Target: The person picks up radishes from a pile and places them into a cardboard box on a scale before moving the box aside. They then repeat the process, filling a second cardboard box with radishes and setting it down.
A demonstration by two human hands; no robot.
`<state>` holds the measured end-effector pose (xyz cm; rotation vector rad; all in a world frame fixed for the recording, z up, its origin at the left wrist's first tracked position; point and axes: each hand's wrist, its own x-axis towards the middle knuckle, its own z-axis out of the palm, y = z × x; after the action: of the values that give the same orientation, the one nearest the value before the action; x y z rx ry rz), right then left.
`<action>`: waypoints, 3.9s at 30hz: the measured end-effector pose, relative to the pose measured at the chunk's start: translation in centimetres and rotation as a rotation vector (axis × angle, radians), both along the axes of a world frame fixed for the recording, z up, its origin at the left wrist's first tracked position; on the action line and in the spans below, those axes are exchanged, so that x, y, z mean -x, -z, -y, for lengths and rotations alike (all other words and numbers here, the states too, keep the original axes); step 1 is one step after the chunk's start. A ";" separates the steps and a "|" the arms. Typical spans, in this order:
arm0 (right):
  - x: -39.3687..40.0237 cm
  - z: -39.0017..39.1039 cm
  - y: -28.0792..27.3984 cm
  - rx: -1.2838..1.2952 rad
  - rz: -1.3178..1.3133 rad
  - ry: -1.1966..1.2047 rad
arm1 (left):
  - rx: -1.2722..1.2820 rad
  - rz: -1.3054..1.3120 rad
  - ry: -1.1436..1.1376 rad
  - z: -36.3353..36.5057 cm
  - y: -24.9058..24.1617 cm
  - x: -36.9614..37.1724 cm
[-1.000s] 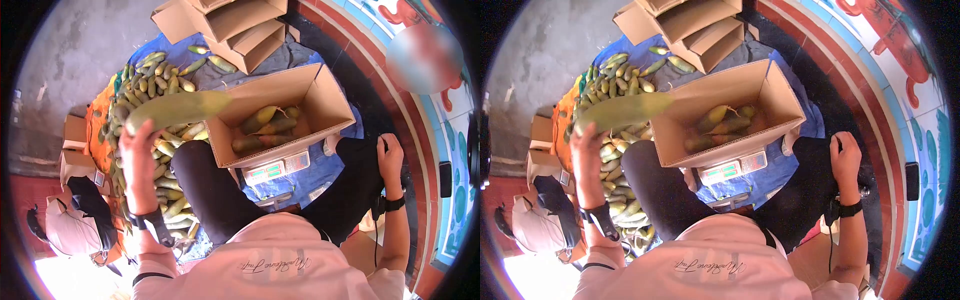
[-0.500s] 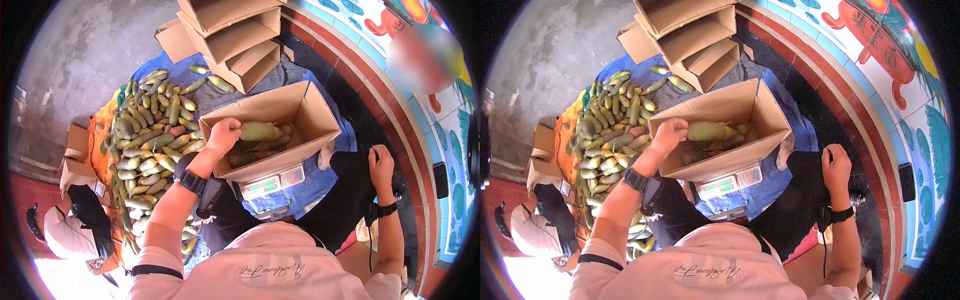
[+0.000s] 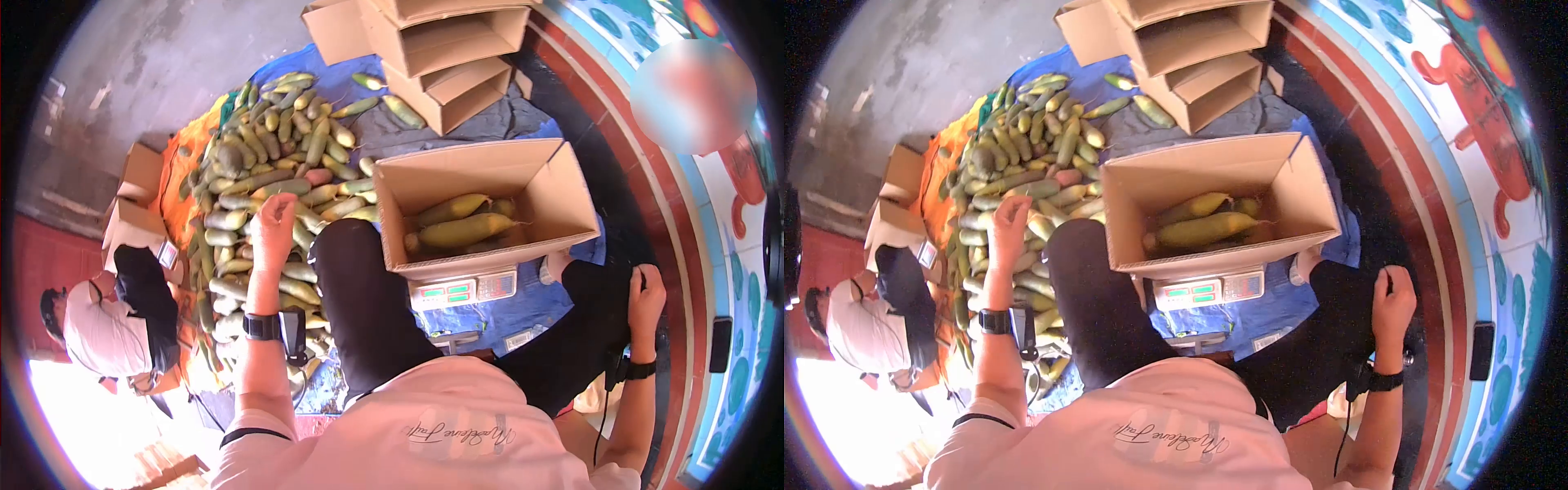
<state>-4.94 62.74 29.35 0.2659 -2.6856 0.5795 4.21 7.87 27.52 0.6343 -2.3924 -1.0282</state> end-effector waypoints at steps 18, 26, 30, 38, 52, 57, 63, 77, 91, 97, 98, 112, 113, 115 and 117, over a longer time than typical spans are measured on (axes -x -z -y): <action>0.7 -1.2 1.8 -0.131 0.060 -0.012 | 0.080 0.929 -0.111 3.8 25.1 -19.4; 1.4 -1.4 2.1 -0.223 0.067 -0.067 | 0.277 1.085 -0.214 5.1 24.8 -19.0; 1.3 -0.5 1.8 -0.242 0.078 -0.049 | 0.451 1.128 -0.068 4.8 26.1 -21.1; 1.6 0.4 1.9 -0.233 0.073 -0.053 | 0.562 1.208 -0.043 4.0 27.8 -20.5; 1.9 0.9 1.9 -0.228 0.030 -0.124 | 0.610 0.945 -0.178 8.9 22.5 -21.5; 2.2 0.9 2.3 -0.192 -0.002 -0.146 | 1.252 0.537 -0.280 12.2 21.6 -23.6; 1.8 1.1 2.0 -0.135 0.002 -0.119 | 0.746 0.841 -0.050 10.5 17.0 -20.4; 0.8 -1.9 2.1 -0.192 0.054 -0.036 | 0.155 0.875 -0.219 3.1 22.7 -14.3; 1.0 -1.1 1.8 -0.214 0.114 0.005 | 0.525 1.434 0.118 8.2 24.2 -7.2; 1.5 0.0 1.9 -0.188 0.131 -0.005 | 0.502 1.737 0.421 6.0 19.7 -7.5; 1.6 -0.2 2.0 -0.188 0.115 -0.010 | 0.418 1.722 0.391 6.0 20.2 -8.7; 0.7 1.4 0.9 -0.112 -0.016 -0.046 | -0.533 0.916 -0.025 3.0 12.4 -20.7; 0.6 1.3 0.8 -0.107 -0.006 -0.037 | -0.477 0.910 -0.139 3.6 11.5 -20.6; 0.5 0.9 0.9 -0.098 0.003 -0.023 | -0.432 0.721 -0.284 2.5 6.3 -18.7; 0.5 0.6 1.0 -0.085 -0.012 -0.036 | -0.271 0.580 -0.294 2.0 2.3 -16.9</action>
<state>-5.48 62.16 28.31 0.3409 -2.7030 0.4735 21.09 5.86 25.17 1.5093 -2.5214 -1.1615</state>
